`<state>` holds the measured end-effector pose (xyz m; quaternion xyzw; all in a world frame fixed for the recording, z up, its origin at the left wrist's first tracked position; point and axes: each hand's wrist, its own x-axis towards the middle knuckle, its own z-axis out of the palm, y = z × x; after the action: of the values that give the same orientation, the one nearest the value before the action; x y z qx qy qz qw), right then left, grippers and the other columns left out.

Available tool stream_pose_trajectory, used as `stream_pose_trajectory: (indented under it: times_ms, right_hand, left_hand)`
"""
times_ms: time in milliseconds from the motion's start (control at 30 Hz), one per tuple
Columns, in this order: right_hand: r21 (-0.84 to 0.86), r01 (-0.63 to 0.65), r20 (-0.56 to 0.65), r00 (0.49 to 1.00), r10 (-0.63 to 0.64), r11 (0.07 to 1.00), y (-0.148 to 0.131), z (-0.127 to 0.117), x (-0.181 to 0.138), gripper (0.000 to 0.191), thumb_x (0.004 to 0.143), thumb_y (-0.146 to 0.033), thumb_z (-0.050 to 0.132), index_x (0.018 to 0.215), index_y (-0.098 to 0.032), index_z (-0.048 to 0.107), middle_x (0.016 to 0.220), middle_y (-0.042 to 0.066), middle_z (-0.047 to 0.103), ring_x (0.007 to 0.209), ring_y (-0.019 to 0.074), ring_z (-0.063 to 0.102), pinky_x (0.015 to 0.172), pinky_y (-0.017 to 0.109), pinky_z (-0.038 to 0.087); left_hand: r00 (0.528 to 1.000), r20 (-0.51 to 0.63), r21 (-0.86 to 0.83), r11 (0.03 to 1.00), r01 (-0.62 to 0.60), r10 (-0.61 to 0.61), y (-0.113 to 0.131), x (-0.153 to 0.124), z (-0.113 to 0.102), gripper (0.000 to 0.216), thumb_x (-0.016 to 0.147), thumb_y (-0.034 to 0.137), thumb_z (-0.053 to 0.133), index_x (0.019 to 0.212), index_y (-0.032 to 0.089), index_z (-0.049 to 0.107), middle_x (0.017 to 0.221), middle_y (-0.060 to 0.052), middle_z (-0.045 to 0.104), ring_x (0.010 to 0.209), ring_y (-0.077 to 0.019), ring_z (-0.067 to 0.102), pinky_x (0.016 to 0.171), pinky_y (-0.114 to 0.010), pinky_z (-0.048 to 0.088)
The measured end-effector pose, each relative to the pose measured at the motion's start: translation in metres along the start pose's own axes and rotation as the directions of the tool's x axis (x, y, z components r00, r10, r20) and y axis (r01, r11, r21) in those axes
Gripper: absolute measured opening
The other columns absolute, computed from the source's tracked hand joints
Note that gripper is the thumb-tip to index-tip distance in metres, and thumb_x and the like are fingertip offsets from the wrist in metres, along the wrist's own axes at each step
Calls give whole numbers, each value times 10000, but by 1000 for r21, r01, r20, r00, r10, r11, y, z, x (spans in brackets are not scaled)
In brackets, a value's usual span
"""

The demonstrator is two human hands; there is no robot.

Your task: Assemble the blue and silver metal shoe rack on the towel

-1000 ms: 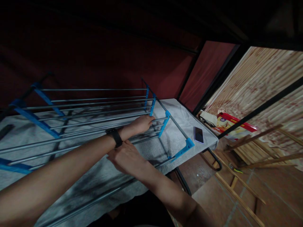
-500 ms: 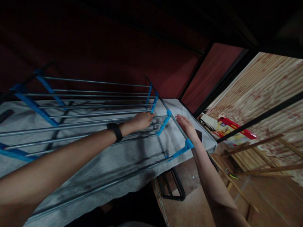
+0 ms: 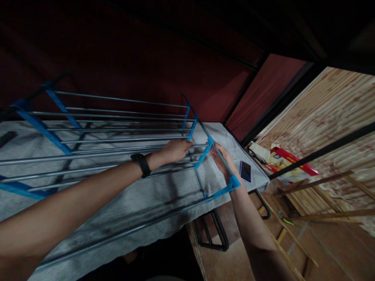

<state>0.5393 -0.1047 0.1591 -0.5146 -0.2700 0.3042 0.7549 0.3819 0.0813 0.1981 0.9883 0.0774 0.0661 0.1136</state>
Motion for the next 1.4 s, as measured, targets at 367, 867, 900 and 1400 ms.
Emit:
stream_pose_trajectory:
  times_ms: [367,867,900,1400]
  right_hand:
    - [6,6,8,1000,-6,1000,-2,4,-2,151,743,-397,762,820,-283,700,973,-27,747,971,174,676,901,292,525]
    - [2,-5,-33,999,5,1000,3,4,-3,176,739,-407,758,849,-287,689,1015,-52,755,987,158,673,966,307,531]
    - [-10,-3,-30,1000,3,1000,3,4,-3,189,740,-417,756,855,-287,683,1017,-57,754,990,156,672,977,311,530]
    - [-74,37,-80,996,-43,997,9,-7,-7,202,668,-462,793,812,-347,711,1184,-10,745,1170,203,672,1013,332,553]
  left_hand:
    - [1000,14,24,999,27,-28,8,-4,-8,401,991,257,395,1326,270,614,1342,-51,681,1207,-235,655,964,-329,516]
    - [999,-5,-28,999,33,-33,7,-4,-3,379,972,221,444,1289,241,651,1282,-74,710,1156,-243,671,953,-334,511]
    - [1000,-11,-46,999,28,-29,7,-5,-3,381,966,209,454,1290,227,653,1277,-83,712,1147,-248,671,956,-342,510]
    - [1000,-18,-84,996,-7,5,15,-14,-7,304,919,135,459,1088,176,708,1081,-141,745,962,-247,694,819,-338,527]
